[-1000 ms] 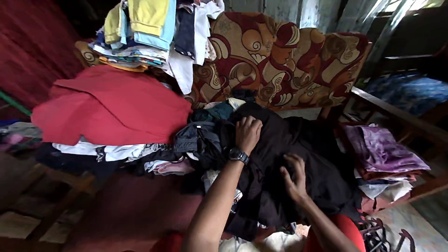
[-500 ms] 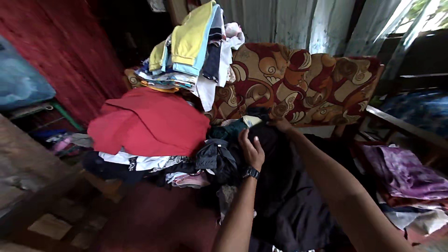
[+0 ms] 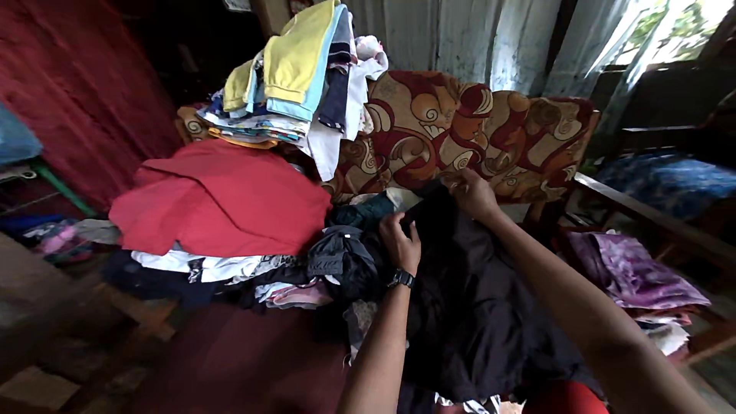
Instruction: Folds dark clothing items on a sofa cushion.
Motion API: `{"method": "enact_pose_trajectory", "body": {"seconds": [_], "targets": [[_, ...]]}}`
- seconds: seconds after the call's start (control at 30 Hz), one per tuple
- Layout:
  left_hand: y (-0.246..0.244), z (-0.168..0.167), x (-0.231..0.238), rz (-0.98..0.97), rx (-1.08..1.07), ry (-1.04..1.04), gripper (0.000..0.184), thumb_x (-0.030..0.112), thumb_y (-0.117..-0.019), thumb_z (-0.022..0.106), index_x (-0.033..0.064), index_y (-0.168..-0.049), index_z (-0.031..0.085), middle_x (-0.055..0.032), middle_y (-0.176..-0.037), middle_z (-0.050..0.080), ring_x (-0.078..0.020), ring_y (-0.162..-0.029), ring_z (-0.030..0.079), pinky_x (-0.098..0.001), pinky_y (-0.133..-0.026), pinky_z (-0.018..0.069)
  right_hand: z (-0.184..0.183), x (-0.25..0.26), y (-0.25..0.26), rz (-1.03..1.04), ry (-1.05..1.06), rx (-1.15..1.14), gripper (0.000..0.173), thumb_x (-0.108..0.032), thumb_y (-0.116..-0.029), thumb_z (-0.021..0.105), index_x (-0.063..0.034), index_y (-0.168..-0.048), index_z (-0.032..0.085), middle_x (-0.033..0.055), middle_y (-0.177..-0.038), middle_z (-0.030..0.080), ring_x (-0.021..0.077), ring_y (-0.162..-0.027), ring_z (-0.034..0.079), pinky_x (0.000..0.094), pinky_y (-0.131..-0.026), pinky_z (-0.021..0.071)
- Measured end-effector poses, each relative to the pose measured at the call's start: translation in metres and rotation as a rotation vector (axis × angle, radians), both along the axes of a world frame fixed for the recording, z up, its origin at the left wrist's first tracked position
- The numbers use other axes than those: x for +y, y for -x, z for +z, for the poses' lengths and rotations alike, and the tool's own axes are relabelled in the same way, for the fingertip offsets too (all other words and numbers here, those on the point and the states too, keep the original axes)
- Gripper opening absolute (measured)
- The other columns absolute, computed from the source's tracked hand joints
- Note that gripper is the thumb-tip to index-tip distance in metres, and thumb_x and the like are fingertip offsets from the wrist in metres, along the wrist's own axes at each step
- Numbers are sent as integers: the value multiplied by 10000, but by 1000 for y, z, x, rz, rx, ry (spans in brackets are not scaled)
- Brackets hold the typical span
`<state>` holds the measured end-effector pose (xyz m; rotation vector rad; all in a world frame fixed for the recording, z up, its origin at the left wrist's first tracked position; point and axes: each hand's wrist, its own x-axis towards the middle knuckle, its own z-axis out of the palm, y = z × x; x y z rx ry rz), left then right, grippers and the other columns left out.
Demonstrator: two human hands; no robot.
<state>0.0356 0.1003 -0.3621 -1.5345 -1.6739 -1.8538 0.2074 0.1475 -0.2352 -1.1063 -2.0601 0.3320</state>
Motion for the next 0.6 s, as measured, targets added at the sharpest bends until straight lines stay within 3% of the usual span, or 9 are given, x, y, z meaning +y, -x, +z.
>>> {"method": "enact_pose_trajectory", "body": {"seconds": [0.07,0.1,0.17,0.27,0.33,0.4,0.5,0.6], "targets": [[0,5,0,29,27,21,242,124,-927,693,-23,-1119,714,-304,-1293,592,-471,-1239,555,-541,-1070,458,1,-3,5,58,64,-86,334,-125,-1002,652,-3,-1313,629,230,-1290,649,396,-1157,651,595,-994,512],[-1,5,0,40,39,35,245,147,-933,695,-1,-1125,727,-295,-1309,588,-468,-1250,549,-542,-1077,453,-4,2,7,122,117,-139,365,-168,-989,689,-5,-1312,638,233,-1299,644,390,-1183,637,582,-1021,499],[-1,2,0,49,63,74,357,225,-945,703,30,-1244,700,-284,-1388,551,-460,-1314,509,-548,-1114,421,-22,14,11,171,223,-251,497,-266,-937,766,-28,-1348,621,238,-1311,637,399,-1214,618,612,-1040,475],[-3,3,-3,61,92,138,522,293,-927,719,50,-1380,628,-266,-1498,478,-448,-1393,451,-539,-1154,385,-24,0,16,75,140,-366,381,-270,-928,767,-40,-1220,683,210,-1202,687,406,-1165,632,652,-1057,417],[-1,4,-5,54,85,127,470,265,-897,739,37,-1303,672,-275,-1498,476,-457,-1388,455,-536,-1149,392,-27,-20,18,52,-90,-392,203,-177,-957,702,-15,-1079,718,196,-1122,698,397,-1129,634,635,-1069,388],[0,0,-3,33,85,52,320,182,-856,751,27,-1134,728,-283,-1448,517,-467,-1343,491,-546,-1120,415,-41,-32,14,70,-277,-405,158,-106,-972,625,5,-996,735,209,-1044,713,407,-1055,666,625,-1019,426],[-1,-6,-2,-19,96,-28,143,55,-838,706,34,-972,750,-281,-1383,561,-484,-1313,497,-578,-1105,405,-54,-43,-1,89,-190,-527,234,-109,-1019,528,28,-1055,715,235,-1129,690,411,-1128,640,601,-1035,409],[-3,-8,-3,-39,161,-74,107,86,-849,679,57,-926,747,-246,-1358,595,-482,-1318,493,-638,-1135,329,-61,-35,-13,76,-285,-429,231,-144,-1009,563,10,-1061,728,233,-1220,670,420,-1181,618,610,-1010,438]]}}
